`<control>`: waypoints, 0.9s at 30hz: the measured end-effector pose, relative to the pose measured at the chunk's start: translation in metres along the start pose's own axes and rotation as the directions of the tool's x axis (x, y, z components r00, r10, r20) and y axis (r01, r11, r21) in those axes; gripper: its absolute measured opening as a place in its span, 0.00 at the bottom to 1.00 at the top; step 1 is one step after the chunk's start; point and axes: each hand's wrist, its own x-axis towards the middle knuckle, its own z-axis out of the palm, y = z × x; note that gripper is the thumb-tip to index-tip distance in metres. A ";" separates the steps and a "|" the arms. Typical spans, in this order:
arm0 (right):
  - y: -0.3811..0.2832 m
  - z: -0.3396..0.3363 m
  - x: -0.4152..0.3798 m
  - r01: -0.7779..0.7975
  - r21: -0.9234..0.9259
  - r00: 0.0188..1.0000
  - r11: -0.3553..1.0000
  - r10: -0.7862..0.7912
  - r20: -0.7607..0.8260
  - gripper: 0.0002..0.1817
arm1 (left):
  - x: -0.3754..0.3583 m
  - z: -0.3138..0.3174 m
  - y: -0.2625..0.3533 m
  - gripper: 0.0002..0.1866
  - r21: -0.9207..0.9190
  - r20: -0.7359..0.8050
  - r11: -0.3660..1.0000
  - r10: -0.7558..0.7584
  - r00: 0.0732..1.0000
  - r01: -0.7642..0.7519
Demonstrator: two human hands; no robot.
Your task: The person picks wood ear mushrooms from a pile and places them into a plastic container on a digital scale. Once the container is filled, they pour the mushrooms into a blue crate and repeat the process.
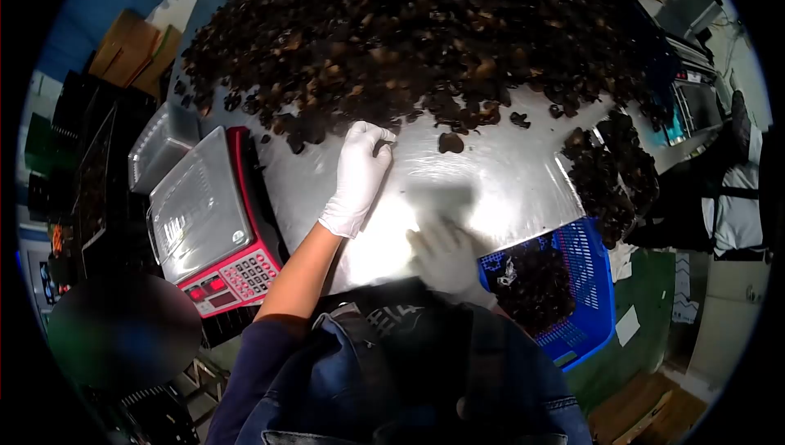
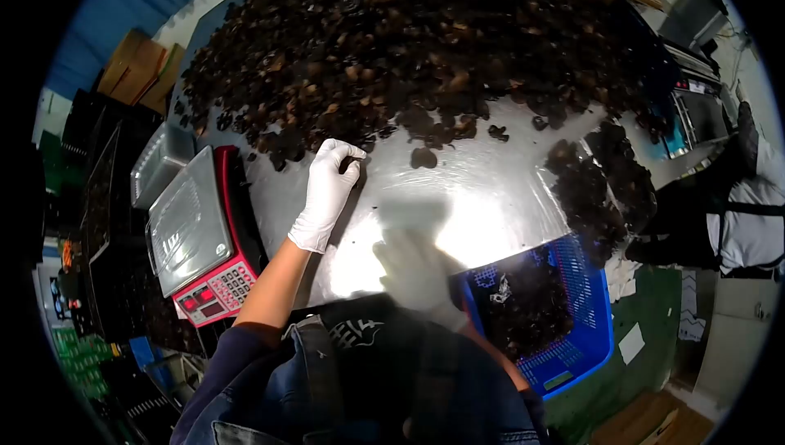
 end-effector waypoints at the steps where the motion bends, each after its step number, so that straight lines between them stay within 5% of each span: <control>1: -0.009 0.009 0.010 0.133 -0.097 0.991 0.986 -0.135 -0.004 0.30 | -0.002 -0.009 -0.002 0.08 -0.014 -0.019 1.000 -0.019 1.000 0.019; 4: -0.014 0.017 0.027 0.010 0.122 0.993 0.992 -0.024 0.112 0.37 | -0.017 -0.039 -0.014 0.08 0.010 -0.108 0.997 -0.077 0.991 0.078; 7: -0.032 0.028 0.051 0.047 0.020 0.993 0.999 -0.049 0.106 0.37 | -0.038 -0.062 -0.028 0.09 -0.010 -0.180 0.990 -0.143 0.973 0.143; 9: -0.064 0.046 0.080 0.263 -0.027 0.951 0.964 -0.255 0.177 0.37 | -0.053 -0.071 -0.025 0.09 -0.056 -0.311 0.984 -0.179 0.934 0.170; 11: -0.078 0.073 0.105 0.326 -0.111 0.925 0.939 -0.292 0.241 0.35 | -0.063 -0.080 -0.016 0.10 -0.105 -0.357 0.975 -0.222 0.907 0.197; 14: -0.060 0.149 0.127 0.172 -0.424 0.962 0.889 -0.060 0.265 0.32 | -0.073 -0.087 -0.004 0.10 -0.198 -0.316 0.953 -0.285 0.905 0.231; 15: -0.078 0.038 0.159 -0.187 -0.192 0.837 0.963 0.259 0.481 0.35 | -0.076 -0.088 -0.001 0.10 -0.204 -0.266 0.948 -0.293 0.919 0.243; 16: -0.029 0.084 0.122 -0.075 0.147 0.993 0.986 0.061 0.100 0.41 | -0.081 -0.088 0.001 0.10 -0.150 -0.191 0.955 -0.283 0.940 0.257; 17: -0.005 0.067 0.093 -0.295 0.146 0.956 0.944 0.291 0.043 0.44 | -0.084 -0.088 0.001 0.10 -0.096 -0.120 0.960 -0.272 0.955 0.262; 18: 0.007 0.028 0.060 -0.206 -0.351 0.978 0.914 0.188 -0.086 0.45 | -0.087 -0.084 -0.002 0.11 -0.077 -0.112 0.977 -0.206 0.972 0.199; 19: 0.014 -0.001 0.022 -0.467 -0.242 0.884 0.851 0.458 -0.095 0.44 | -0.092 -0.077 -0.006 0.12 -0.062 -0.102 0.989 -0.143 0.985 0.137; 21: 0.038 -0.033 -0.054 -0.599 -0.514 0.775 0.615 0.607 -0.177 0.39 | -0.099 -0.066 -0.015 0.13 -0.017 -0.030 0.981 -0.193 0.981 0.193; 23: 0.060 -0.048 -0.123 -0.716 -0.563 0.640 0.412 0.709 -0.296 0.36 | -0.102 -0.056 -0.022 0.13 0.276 0.216 0.951 -0.206 0.955 0.142; 25: 0.059 -0.059 -0.110 -0.652 -0.504 0.758 0.566 0.511 -0.406 0.32 | -0.103 -0.056 -0.024 0.14 0.331 0.272 0.938 -0.196 0.942 0.100; 27: 0.023 -0.077 -0.023 -0.550 -0.174 0.815 0.817 0.478 -0.328 0.29 | -0.102 -0.062 -0.015 0.15 0.486 0.277 0.865 -0.016 0.961 -0.126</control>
